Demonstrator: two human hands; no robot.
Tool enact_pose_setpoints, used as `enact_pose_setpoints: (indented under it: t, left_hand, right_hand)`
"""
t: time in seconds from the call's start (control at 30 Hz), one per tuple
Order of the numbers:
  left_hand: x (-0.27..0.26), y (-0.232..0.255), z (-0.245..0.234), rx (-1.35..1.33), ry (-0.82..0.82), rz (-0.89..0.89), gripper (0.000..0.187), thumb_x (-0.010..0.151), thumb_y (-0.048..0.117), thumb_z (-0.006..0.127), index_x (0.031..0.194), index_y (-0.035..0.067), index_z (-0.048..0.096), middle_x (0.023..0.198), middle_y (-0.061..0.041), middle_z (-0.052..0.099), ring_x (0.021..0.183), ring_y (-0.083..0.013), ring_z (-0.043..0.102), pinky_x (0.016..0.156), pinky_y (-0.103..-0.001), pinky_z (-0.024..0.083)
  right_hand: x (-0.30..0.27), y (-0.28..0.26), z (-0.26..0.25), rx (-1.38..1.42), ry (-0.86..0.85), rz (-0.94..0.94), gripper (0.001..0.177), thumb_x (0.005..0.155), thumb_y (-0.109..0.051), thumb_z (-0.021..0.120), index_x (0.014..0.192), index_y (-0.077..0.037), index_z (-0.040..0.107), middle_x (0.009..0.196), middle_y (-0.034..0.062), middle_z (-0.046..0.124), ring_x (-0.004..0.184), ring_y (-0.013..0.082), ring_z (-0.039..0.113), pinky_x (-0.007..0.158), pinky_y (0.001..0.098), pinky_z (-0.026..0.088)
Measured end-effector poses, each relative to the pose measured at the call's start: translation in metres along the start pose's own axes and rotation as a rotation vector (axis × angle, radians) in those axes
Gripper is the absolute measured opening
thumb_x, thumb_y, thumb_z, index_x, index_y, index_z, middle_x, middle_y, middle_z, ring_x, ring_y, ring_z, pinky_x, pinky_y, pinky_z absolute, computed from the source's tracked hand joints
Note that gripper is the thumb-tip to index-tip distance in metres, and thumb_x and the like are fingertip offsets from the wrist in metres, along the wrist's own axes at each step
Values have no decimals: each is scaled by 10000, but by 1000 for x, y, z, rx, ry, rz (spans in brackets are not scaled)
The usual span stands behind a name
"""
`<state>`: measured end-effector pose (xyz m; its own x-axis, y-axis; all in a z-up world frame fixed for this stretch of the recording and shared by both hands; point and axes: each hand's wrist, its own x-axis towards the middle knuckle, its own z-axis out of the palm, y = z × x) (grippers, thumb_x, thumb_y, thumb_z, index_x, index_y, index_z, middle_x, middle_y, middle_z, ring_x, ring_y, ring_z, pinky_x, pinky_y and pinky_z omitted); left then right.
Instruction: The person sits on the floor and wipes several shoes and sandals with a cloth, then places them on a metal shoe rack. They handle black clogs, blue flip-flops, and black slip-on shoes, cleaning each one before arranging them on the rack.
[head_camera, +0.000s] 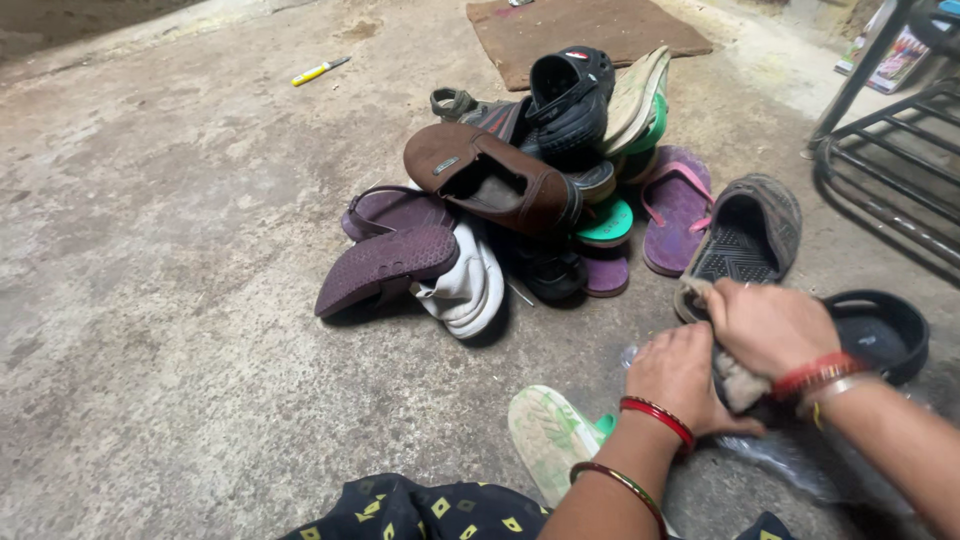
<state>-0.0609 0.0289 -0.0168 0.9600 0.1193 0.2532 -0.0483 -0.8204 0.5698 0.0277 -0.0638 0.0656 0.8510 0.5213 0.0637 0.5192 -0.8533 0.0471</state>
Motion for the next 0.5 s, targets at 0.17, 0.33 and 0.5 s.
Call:
enact_pose_setpoints:
  t: [0.17,0.33,0.5]
  left_hand:
    - [-2,2,2,106,-30,-16,1101,420,648,914,1291,73,564,1254,-119,647,1231,-336,576,1108,-588,363]
    - [2,-7,16,211,87,27,819,702,452,850,1391,121,556,1300,-60,659,1266,-287,591,1161,-662,319]
    - [4,2,6,84,-82,-74,1094,475,552,921,1398,130,510,1349,-72,624,1293,-299,540,1132,-704,240]
  right_hand:
    - [23,-12,-7,37,-104,102,424,1068,-425,419,1137,-133,719,1022,225,745,996,420,726,908,518,569]
    - [-46,8,22,167,375,-376,464,949,-333,480,1297,-46,592,1305,178,655,1240,327,601,1097,444,441]
    - [-92,50,41,-18,440,-575,631,891,-389,506,1428,-57,525,1464,166,581,1402,278,491,1149,480,376]
